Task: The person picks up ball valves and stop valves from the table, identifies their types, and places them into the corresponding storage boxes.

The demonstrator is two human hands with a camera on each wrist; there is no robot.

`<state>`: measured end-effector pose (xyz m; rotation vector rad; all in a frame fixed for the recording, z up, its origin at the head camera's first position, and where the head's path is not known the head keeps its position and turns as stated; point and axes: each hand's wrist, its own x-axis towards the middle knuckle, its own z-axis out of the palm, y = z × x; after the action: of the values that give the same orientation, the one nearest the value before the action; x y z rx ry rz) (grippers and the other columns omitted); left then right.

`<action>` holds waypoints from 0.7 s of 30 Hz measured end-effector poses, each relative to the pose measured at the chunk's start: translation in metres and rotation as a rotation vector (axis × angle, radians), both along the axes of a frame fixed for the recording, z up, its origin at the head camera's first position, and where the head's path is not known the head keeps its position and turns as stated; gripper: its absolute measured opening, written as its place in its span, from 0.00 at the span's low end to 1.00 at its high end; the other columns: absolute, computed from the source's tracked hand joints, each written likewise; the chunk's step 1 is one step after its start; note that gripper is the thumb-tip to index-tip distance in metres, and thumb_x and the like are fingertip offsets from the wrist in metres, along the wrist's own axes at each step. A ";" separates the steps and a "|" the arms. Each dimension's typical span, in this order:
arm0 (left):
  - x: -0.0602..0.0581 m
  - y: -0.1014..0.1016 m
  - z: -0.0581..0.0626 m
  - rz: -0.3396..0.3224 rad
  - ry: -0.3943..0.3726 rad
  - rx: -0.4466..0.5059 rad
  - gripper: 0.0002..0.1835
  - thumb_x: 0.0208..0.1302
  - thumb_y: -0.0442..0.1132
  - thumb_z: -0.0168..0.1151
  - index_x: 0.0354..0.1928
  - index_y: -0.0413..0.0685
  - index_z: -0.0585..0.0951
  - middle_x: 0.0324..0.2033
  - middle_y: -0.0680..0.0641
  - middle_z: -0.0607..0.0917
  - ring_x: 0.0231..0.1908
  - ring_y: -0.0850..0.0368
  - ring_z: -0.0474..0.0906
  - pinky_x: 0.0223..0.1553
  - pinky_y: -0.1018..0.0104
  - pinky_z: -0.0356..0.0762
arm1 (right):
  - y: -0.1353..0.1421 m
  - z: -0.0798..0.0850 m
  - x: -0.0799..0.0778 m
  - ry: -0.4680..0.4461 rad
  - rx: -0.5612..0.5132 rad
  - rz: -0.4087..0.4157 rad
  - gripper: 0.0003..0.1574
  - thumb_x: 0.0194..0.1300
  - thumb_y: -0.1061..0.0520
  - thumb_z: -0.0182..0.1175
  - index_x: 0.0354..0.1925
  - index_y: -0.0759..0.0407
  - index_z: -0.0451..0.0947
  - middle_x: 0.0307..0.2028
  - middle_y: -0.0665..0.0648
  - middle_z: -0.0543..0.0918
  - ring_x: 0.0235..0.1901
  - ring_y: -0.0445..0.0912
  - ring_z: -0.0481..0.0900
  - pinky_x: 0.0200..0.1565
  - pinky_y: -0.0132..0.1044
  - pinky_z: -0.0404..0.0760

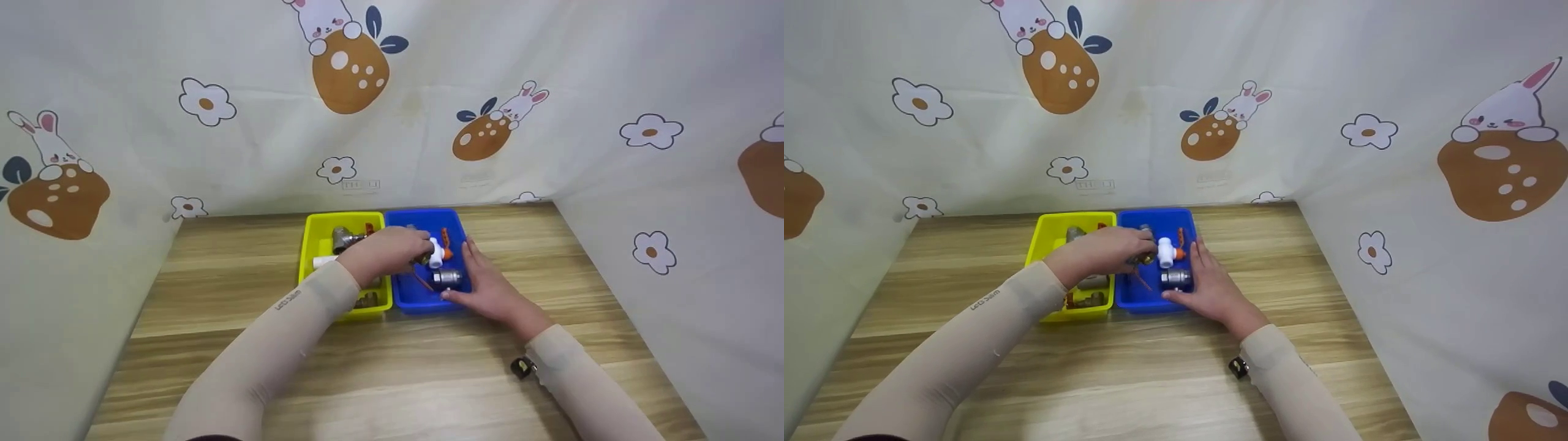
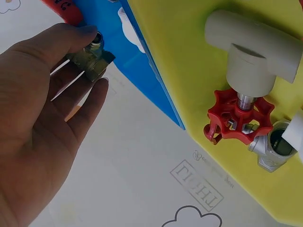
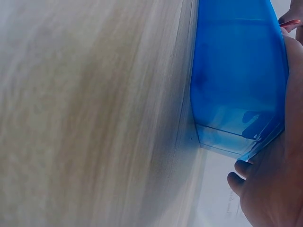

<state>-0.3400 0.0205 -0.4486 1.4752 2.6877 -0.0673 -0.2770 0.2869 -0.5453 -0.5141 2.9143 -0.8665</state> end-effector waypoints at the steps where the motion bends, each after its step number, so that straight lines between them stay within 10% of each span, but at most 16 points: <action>1: -0.001 0.000 0.000 0.001 -0.005 -0.002 0.26 0.72 0.45 0.78 0.69 0.50 0.85 0.66 0.47 0.87 0.67 0.46 0.83 0.73 0.50 0.76 | 0.000 0.000 0.000 0.002 0.002 0.002 0.79 0.69 0.24 0.70 0.90 0.62 0.37 0.90 0.62 0.35 0.87 0.65 0.42 0.82 0.66 0.51; 21: -0.020 0.011 -0.023 -0.025 -0.021 -0.046 0.14 0.76 0.41 0.75 0.59 0.51 0.90 0.53 0.47 0.93 0.60 0.48 0.88 0.74 0.52 0.75 | 0.001 -0.001 -0.001 0.028 0.016 0.024 0.80 0.69 0.23 0.69 0.89 0.65 0.38 0.90 0.64 0.36 0.87 0.65 0.42 0.83 0.65 0.52</action>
<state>-0.3596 0.0311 -0.4714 1.4879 2.6338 -0.1133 -0.2784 0.2880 -0.5461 -0.5632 2.9310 -0.8395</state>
